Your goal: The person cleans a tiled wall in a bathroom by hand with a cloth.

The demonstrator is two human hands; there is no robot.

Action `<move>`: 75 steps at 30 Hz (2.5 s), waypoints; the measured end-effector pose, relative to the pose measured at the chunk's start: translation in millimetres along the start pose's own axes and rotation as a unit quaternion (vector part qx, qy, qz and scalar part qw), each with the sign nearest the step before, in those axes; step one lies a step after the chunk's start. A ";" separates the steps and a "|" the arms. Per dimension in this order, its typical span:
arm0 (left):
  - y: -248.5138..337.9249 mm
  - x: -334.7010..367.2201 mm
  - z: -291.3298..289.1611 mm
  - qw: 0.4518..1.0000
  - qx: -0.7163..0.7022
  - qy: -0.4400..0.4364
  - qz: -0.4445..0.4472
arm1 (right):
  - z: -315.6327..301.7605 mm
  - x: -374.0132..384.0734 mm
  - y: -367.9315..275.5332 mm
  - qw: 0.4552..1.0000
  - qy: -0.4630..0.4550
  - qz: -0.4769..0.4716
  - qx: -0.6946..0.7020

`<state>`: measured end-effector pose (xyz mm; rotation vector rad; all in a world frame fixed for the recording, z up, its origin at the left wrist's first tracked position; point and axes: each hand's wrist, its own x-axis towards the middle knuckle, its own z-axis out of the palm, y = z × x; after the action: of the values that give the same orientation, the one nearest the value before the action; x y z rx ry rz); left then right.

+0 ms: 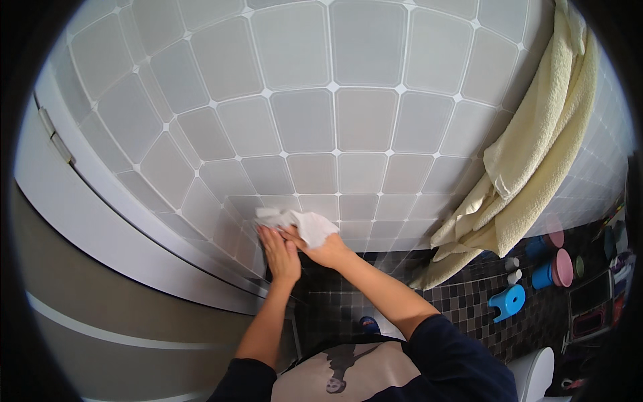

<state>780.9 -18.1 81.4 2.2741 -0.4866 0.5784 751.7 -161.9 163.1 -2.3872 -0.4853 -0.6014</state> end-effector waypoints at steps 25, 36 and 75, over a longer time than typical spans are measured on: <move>297.5 172.9 -97.7 0.886 0.214 0.118 0.393 | -151.4 -91.3 -9.7 0.943 0.315 -0.090 -0.066; 349.7 332.6 -267.9 0.876 0.164 0.355 0.282 | -143.7 -178.0 -14.2 0.939 0.322 0.118 -0.009; 385.3 253.6 -147.6 0.766 0.123 0.188 0.602 | -135.2 -198.6 -22.0 0.978 0.199 0.052 -0.025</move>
<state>760.5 -209.5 525.8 1.7030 -1.7465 1.7477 536.4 -270.9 164.1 -2.2399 -0.1695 -1.0236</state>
